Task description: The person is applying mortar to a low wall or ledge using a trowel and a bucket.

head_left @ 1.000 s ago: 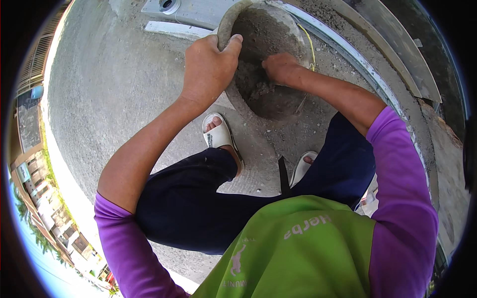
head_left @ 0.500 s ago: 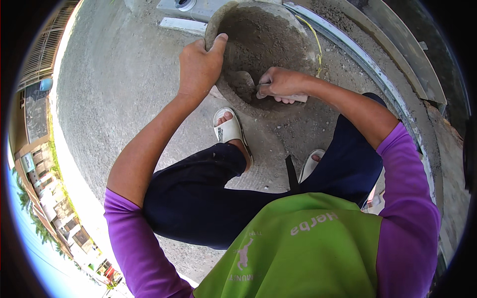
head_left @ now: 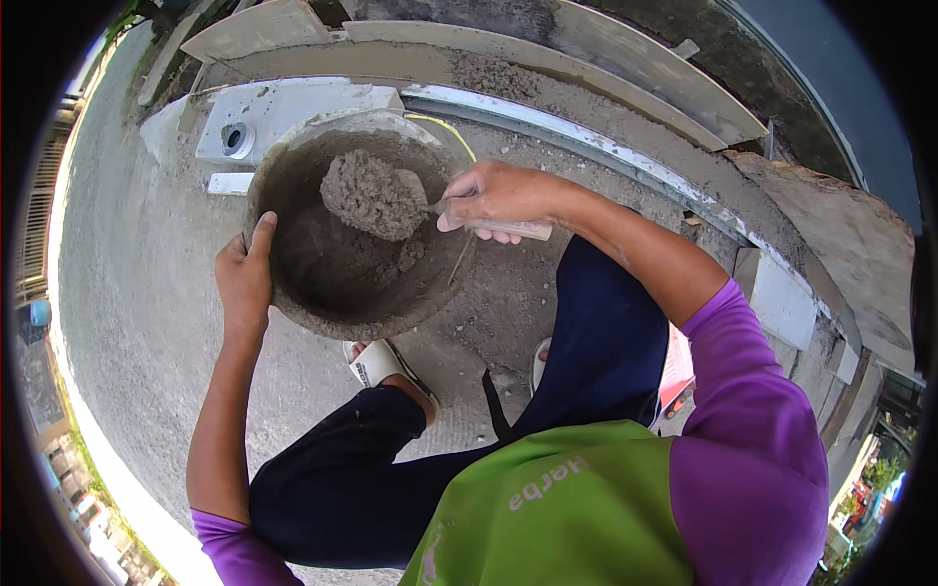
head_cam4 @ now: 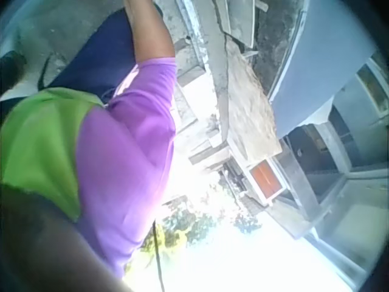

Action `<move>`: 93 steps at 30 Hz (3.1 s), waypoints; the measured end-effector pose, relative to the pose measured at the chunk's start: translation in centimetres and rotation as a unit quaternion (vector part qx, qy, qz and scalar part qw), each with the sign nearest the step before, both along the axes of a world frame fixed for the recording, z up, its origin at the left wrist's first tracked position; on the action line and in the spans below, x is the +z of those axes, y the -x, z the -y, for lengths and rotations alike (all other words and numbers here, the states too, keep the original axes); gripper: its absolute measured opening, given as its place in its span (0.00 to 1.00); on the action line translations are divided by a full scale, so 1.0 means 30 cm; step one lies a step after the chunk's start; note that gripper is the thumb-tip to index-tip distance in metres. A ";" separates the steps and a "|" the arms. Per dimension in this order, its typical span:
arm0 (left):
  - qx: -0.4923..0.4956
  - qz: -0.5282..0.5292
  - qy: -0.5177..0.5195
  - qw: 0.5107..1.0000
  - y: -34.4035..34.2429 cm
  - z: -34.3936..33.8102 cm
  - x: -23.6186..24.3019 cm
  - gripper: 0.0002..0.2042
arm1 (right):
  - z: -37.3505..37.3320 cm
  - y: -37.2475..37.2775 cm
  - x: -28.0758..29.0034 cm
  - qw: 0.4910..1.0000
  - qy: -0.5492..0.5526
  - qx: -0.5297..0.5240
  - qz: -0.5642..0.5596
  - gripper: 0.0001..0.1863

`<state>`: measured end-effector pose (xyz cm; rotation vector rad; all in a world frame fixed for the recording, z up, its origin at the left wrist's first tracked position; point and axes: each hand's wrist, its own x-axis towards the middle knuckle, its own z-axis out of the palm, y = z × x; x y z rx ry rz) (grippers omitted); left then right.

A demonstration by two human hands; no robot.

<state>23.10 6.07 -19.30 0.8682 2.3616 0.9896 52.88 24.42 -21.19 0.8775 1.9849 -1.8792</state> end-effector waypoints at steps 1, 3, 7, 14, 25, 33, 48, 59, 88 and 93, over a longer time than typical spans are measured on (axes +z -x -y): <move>0.000 0.000 0.001 1.000 0.001 -0.005 0.002 0.25 | -0.039 -0.032 0.021 0.999 -0.017 -0.032 0.000 0.19; 0.008 0.010 -0.001 1.000 0.009 -0.018 -0.003 0.25 | -0.126 -0.104 0.037 0.994 -0.059 -0.093 0.003 0.18; 0.023 0.021 -0.010 0.999 0.024 -0.028 -0.004 0.25 | -0.300 -0.207 0.042 0.958 -0.215 -0.188 0.036 0.16; 0.009 0.031 0.006 0.999 0.003 -0.078 -0.016 0.23 | -0.616 -0.321 -0.430 0.740 -0.613 -0.086 0.265 0.22; 0.039 0.041 0.007 0.998 -0.014 -0.056 0.035 0.23 | -0.688 -0.314 -0.399 0.798 -0.537 -0.155 0.226 0.23; 0.018 0.025 0.036 0.999 0.009 -0.074 0.014 0.24 | -0.655 -0.015 -0.557 0.797 -0.554 -0.016 0.240 0.20; 0.054 0.069 0.004 0.996 -0.025 -0.078 0.049 0.21 | -0.667 -0.019 -0.381 0.791 -0.578 -0.083 0.184 0.21; 0.023 0.071 0.042 0.996 -0.009 -0.087 0.045 0.18 | -0.865 -0.219 -0.494 0.934 -0.261 -0.179 0.163 0.22; 0.033 0.025 0.032 0.999 0.004 -0.094 0.018 0.20 | -0.677 -0.485 -0.518 0.808 -0.554 -0.046 0.197 0.24; 0.022 0.036 0.069 0.997 0.016 -0.086 0.026 0.17 | -0.836 -0.212 -0.417 0.935 -0.314 -0.115 0.117 0.32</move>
